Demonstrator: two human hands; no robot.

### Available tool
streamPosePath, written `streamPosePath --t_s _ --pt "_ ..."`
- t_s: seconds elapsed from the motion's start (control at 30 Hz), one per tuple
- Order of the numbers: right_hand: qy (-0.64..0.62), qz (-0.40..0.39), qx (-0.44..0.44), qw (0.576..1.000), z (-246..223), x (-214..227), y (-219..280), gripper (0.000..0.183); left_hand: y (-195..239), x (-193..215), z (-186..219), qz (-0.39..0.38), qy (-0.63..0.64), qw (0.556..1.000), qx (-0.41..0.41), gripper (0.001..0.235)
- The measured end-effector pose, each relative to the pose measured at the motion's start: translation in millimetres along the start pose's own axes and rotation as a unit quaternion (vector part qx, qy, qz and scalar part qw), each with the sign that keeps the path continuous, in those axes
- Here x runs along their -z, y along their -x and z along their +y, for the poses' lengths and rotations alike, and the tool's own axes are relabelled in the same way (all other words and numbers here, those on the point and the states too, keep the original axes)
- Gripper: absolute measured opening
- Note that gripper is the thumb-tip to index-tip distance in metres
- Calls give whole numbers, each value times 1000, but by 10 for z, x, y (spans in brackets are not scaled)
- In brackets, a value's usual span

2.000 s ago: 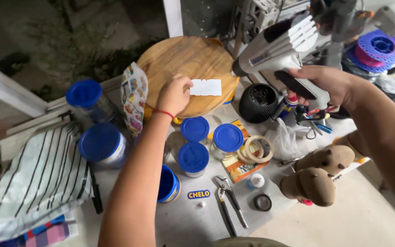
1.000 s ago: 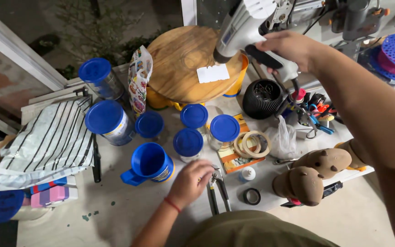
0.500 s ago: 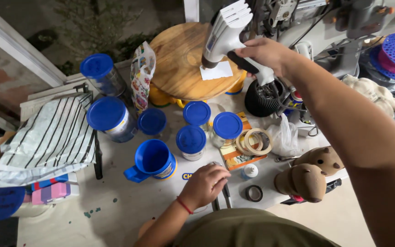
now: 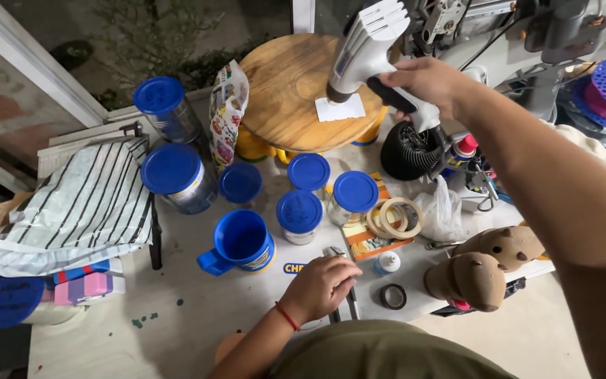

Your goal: Apply a vinyl sticker to a plastic frame using a heat gun and adhesive.

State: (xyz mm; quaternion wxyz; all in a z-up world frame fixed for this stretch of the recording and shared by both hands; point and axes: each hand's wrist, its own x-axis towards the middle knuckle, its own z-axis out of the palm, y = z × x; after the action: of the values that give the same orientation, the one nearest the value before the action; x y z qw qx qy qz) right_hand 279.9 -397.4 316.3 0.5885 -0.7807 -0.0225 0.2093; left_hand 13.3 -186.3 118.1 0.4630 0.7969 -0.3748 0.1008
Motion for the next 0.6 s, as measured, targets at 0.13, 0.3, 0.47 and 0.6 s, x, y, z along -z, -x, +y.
streamPosePath --t_s 0.13,0.3,0.47,0.6 --pt "15 32 0 999 -57 115 117 58 12 -3 2 11 -4 1000 -14 16" --pt "38 77 -18 996 53 280 70 23 3 10 35 7 6 1000 -10 17" --pt "-12 73 -10 997 80 284 100 44 -48 41 84 0 -4 1000 -4 16" --pt "-26 5 26 999 39 214 160 23 -41 32 73 -1 -5 1000 -7 16"
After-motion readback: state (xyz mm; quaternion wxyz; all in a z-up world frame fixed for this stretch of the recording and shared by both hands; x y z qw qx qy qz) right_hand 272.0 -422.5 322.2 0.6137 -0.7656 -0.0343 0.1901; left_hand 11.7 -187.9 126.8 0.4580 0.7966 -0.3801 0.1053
